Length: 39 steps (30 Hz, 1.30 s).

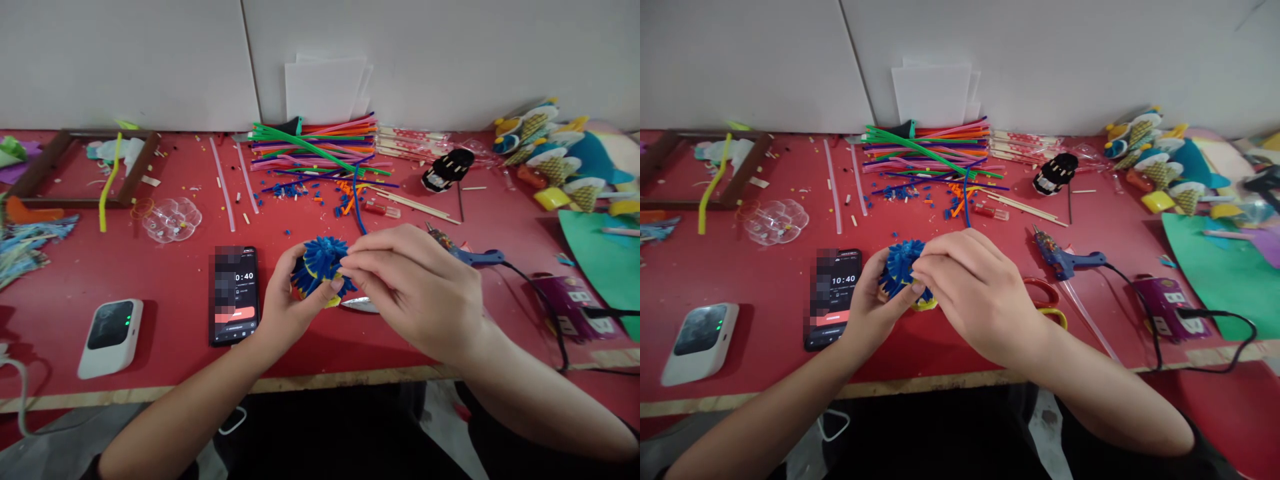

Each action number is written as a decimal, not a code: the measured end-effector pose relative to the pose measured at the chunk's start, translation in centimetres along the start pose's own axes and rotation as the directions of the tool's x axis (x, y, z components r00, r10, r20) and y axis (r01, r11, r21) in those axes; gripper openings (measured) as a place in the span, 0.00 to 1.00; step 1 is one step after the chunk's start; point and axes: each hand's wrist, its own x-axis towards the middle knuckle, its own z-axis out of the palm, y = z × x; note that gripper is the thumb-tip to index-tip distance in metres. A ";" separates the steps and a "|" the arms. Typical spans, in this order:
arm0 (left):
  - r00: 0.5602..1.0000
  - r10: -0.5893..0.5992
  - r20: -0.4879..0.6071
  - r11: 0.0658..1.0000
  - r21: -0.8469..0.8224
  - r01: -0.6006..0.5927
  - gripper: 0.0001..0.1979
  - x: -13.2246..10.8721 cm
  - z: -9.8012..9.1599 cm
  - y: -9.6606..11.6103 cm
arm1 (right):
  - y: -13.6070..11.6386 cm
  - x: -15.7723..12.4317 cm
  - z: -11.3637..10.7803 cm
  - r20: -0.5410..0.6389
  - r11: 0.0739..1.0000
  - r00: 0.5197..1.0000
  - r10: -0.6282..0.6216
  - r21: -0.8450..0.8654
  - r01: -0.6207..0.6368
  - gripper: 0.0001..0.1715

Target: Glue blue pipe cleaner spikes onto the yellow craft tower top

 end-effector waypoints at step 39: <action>0.959 0.280 -0.045 0.958 0.069 -0.277 0.24 -0.2 0.2 -0.1 | 0.6 0.0 -1.1 -0.032 0.998 0.999 0.010 -0.065 -0.012 0.10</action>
